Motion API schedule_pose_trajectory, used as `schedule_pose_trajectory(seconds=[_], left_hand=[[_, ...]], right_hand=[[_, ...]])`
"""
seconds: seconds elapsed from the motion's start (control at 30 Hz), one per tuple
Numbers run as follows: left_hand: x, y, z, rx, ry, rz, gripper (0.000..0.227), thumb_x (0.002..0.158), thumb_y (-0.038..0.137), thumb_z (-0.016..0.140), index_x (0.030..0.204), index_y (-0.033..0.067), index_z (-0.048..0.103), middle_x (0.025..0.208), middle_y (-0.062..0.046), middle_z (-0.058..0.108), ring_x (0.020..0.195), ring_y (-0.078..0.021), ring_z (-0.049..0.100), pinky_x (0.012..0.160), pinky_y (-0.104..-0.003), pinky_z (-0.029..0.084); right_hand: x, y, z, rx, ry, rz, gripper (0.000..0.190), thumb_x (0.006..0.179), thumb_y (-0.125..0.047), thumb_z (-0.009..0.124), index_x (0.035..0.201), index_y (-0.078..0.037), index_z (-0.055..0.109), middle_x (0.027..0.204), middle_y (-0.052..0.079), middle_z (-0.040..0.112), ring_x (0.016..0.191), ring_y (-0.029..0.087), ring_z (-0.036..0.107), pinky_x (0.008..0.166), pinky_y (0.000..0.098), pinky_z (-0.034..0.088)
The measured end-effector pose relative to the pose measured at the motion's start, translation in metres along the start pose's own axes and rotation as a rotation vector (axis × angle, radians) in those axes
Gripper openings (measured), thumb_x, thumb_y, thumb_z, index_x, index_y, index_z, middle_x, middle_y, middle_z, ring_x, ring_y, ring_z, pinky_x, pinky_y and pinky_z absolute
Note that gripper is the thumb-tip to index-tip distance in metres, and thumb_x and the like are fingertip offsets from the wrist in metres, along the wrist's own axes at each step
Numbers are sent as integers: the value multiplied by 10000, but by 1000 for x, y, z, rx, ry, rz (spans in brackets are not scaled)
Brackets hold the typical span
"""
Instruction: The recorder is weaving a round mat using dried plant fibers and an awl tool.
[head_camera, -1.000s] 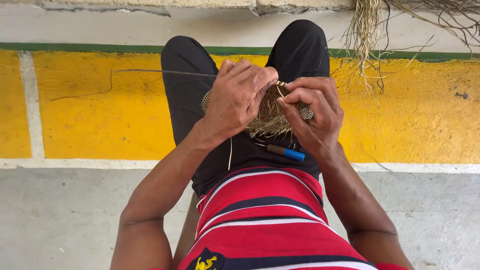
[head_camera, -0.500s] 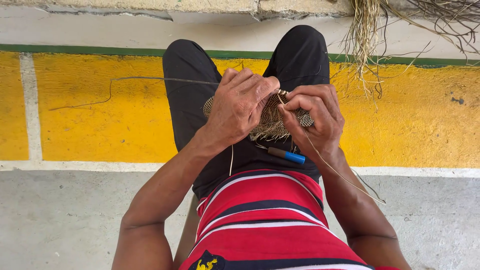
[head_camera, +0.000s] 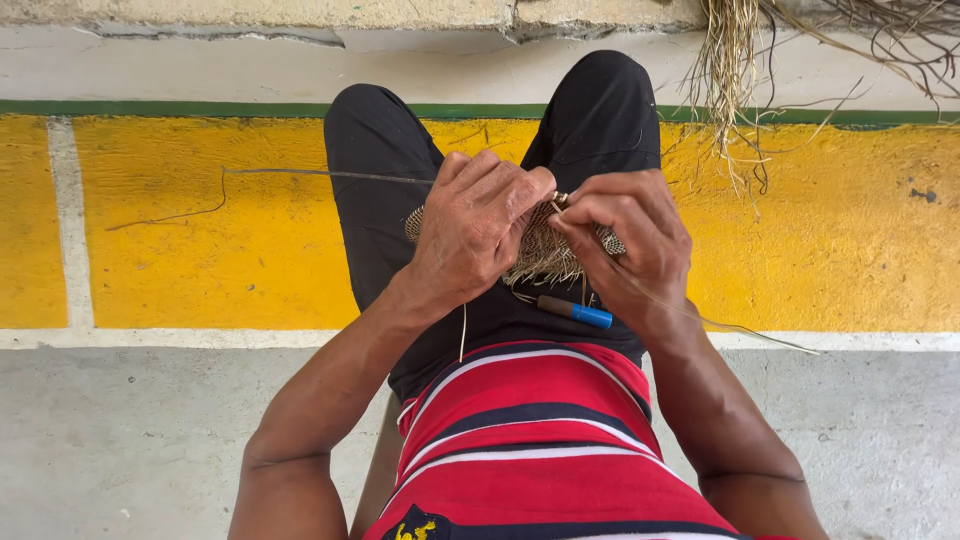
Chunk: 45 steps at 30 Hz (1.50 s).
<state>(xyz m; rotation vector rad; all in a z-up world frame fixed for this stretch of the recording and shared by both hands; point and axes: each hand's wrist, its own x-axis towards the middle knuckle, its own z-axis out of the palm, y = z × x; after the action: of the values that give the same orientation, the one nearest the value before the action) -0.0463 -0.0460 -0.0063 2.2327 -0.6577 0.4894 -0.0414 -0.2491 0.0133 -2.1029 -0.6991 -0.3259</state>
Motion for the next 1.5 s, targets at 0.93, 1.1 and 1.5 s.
schedule_pose_trajectory(seconds=[0.93, 1.1, 1.5], left_hand=[[-27, 20, -39, -34, -192, 60, 196, 951, 151, 742, 1143, 139, 702, 1113, 34, 710, 1021, -177, 577, 876, -358, 417], [-33, 26, -41, 5, -239, 69, 221, 922, 113, 736, 1141, 132, 712, 1119, 33, 706, 1009, -175, 578, 867, -367, 416], [-27, 23, -30, -86, -184, 70, 292, 856, 43, 678, 1132, 138, 677, 1132, 6, 736, 1004, -215, 598, 892, -391, 405]], right_hand=[[13, 34, -27, 446, -540, 40, 194, 941, -145, 729, 1115, -61, 738, 1001, 61, 707, 934, 140, 700, 786, 291, 583], [36, 46, -7, 546, -761, 298, 267, 1073, -271, 560, 1071, -56, 719, 914, 5, 704, 866, 88, 676, 780, 277, 581], [51, 87, 5, 594, -520, 244, 110, 1062, -149, 626, 1024, -47, 639, 951, -10, 638, 904, 70, 629, 819, 260, 550]])
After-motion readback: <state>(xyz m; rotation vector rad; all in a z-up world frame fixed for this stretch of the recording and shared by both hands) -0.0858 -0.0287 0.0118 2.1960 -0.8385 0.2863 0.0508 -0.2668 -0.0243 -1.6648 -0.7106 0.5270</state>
